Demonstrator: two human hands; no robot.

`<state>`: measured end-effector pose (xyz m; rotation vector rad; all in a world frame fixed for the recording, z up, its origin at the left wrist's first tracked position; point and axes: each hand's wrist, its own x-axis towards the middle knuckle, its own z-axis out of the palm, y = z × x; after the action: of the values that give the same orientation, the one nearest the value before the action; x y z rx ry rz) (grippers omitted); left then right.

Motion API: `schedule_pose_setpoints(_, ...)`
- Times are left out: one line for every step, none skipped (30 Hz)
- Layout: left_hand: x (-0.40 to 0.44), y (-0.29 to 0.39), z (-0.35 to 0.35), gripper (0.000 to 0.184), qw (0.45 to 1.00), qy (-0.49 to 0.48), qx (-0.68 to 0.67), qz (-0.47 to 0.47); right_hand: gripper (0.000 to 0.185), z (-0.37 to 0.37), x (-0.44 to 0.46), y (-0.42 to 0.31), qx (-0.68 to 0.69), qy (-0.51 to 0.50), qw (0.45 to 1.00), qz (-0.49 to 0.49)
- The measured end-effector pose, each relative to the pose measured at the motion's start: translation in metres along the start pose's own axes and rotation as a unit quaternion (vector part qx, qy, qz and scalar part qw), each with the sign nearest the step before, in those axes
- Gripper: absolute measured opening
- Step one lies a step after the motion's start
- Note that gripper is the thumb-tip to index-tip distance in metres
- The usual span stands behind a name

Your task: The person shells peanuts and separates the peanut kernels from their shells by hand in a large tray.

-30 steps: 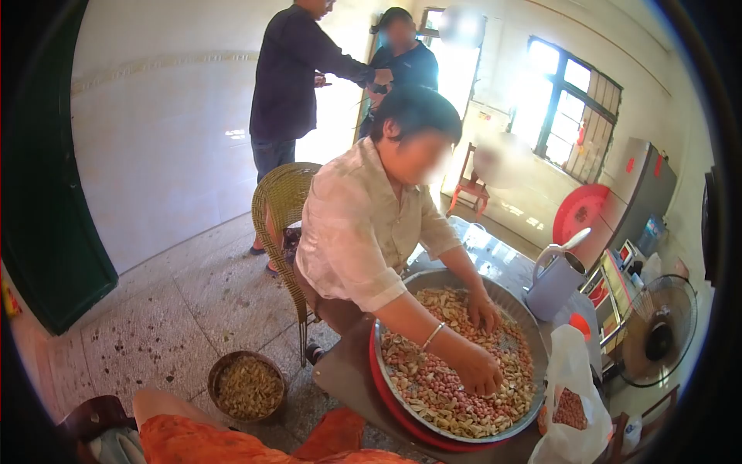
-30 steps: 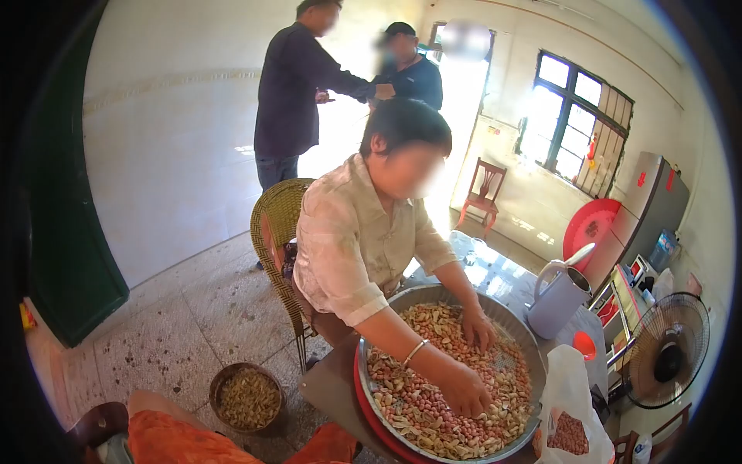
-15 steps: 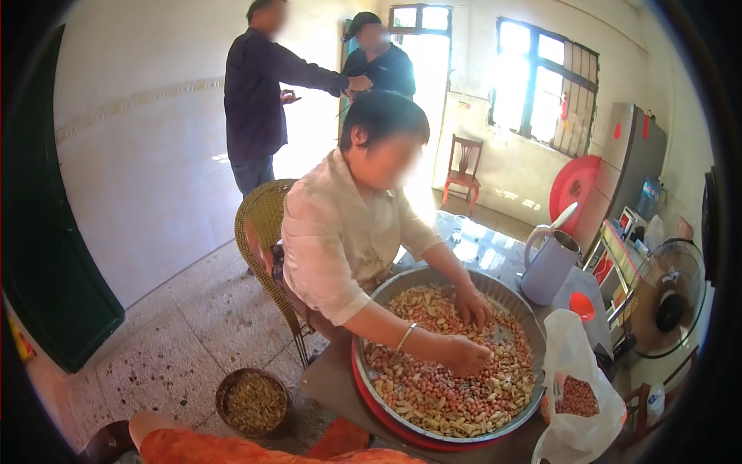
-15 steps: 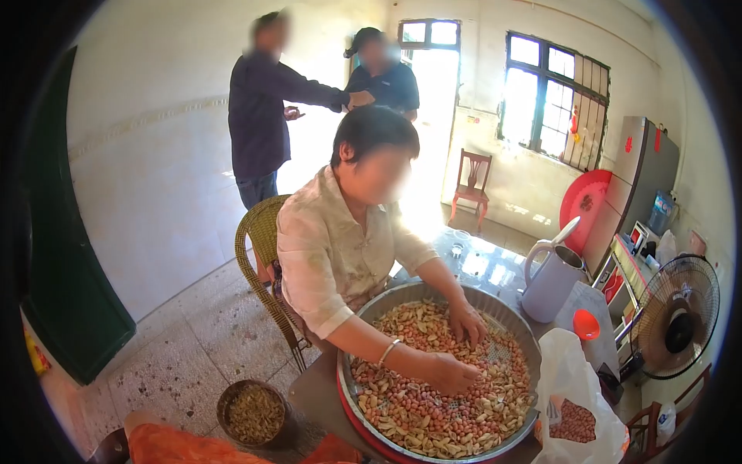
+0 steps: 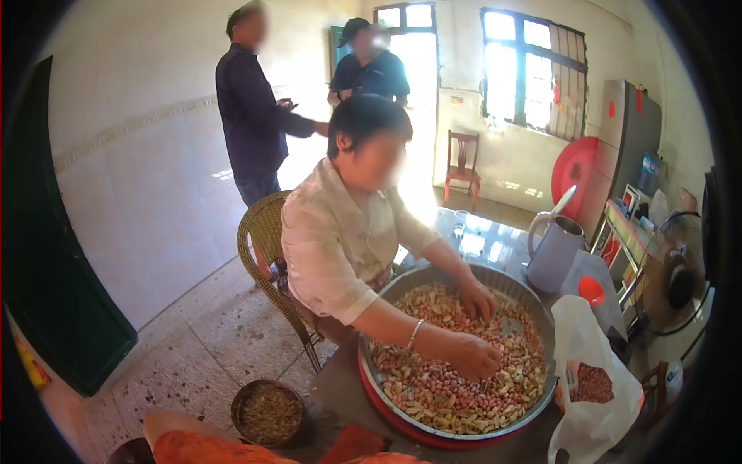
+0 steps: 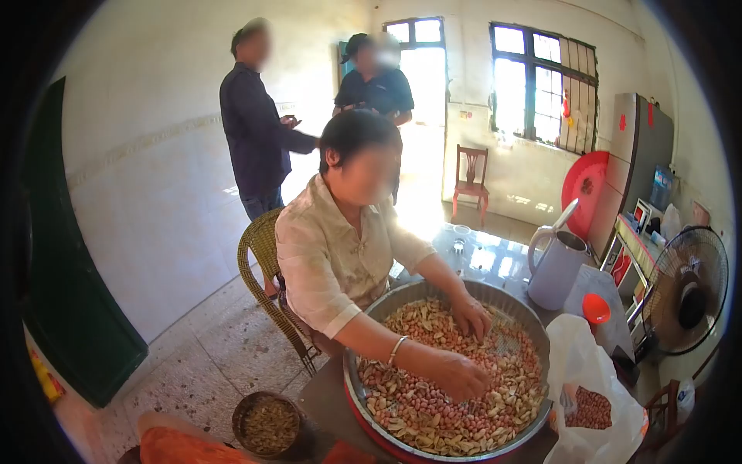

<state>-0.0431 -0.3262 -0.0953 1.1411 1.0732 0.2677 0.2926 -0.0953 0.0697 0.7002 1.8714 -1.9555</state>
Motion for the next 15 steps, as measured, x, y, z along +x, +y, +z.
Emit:
schedule_pose_setpoints(-0.001,0.0,0.001,0.015,1.0,-0.003,-0.005,-0.002,0.021,0.001,0.0,0.0,0.001,-0.001,1.0,-0.003)
schedule_pose_setpoints(-0.001,0.001,0.0,0.015,1.0,-0.006,-0.007,-0.003,0.021,0.001,-0.001,0.002,0.004,0.0,1.0,-0.004)
schedule_pose_setpoints(0.0,0.0,0.001,0.015,1.0,-0.011,-0.012,-0.006,0.021,0.002,0.0,0.004,0.008,-0.001,1.0,-0.007)
schedule_pose_setpoints(0.0,0.001,0.002,0.015,1.0,-0.014,-0.015,-0.006,0.021,0.002,0.0,0.003,0.006,-0.001,1.0,-0.008)
schedule_pose_setpoints(0.0,0.001,0.002,0.015,1.0,-0.016,-0.015,-0.007,0.021,0.001,0.0,0.004,0.003,-0.001,1.0,-0.01)
schedule_pose_setpoints(0.0,0.002,0.002,0.015,1.0,-0.018,-0.017,-0.007,0.021,0.002,-0.001,0.005,0.003,-0.001,1.0,-0.011)
schedule_pose_setpoints(-0.001,0.003,0.002,0.014,1.0,-0.019,-0.016,-0.005,0.022,0.005,-0.002,0.005,0.008,-0.002,1.0,-0.01)
schedule_pose_setpoints(-0.001,0.003,0.003,0.014,1.0,-0.02,-0.017,-0.004,0.022,0.006,-0.003,0.004,0.006,0.001,1.0,-0.011)
schedule_pose_setpoints(-0.002,0.004,0.003,0.014,1.0,-0.02,-0.014,-0.002,0.022,0.005,-0.005,0.002,0.003,0.002,1.0,-0.011)
schedule_pose_setpoints(-0.002,0.004,0.004,0.014,1.0,-0.02,-0.013,0.001,0.022,0.009,-0.008,0.004,0.002,0.006,1.0,-0.009)
schedule_pose_setpoints(-0.003,0.004,0.005,0.014,1.0,-0.021,-0.011,0.005,0.022,0.011,-0.009,0.004,0.003,0.005,1.0,-0.007)
schedule_pose_setpoints(-0.003,0.003,0.007,0.014,1.0,-0.019,-0.008,0.009,0.022,0.01,-0.012,0.004,-0.003,0.007,1.0,-0.003)
schedule_pose_setpoints(-0.003,0.003,0.008,0.014,1.0,-0.018,-0.006,0.018,0.022,0.012,-0.015,0.003,-0.005,0.012,1.0,0.002)
schedule_pose_setpoints(-0.003,0.001,0.009,0.014,1.0,-0.018,-0.003,0.025,0.022,0.017,-0.019,0.005,-0.006,0.013,1.0,0.009)
schedule_pose_setpoints(-0.004,-0.001,0.011,0.014,0.999,-0.019,-0.003,0.031,0.023,0.019,-0.021,0.004,-0.008,0.017,1.0,0.015)
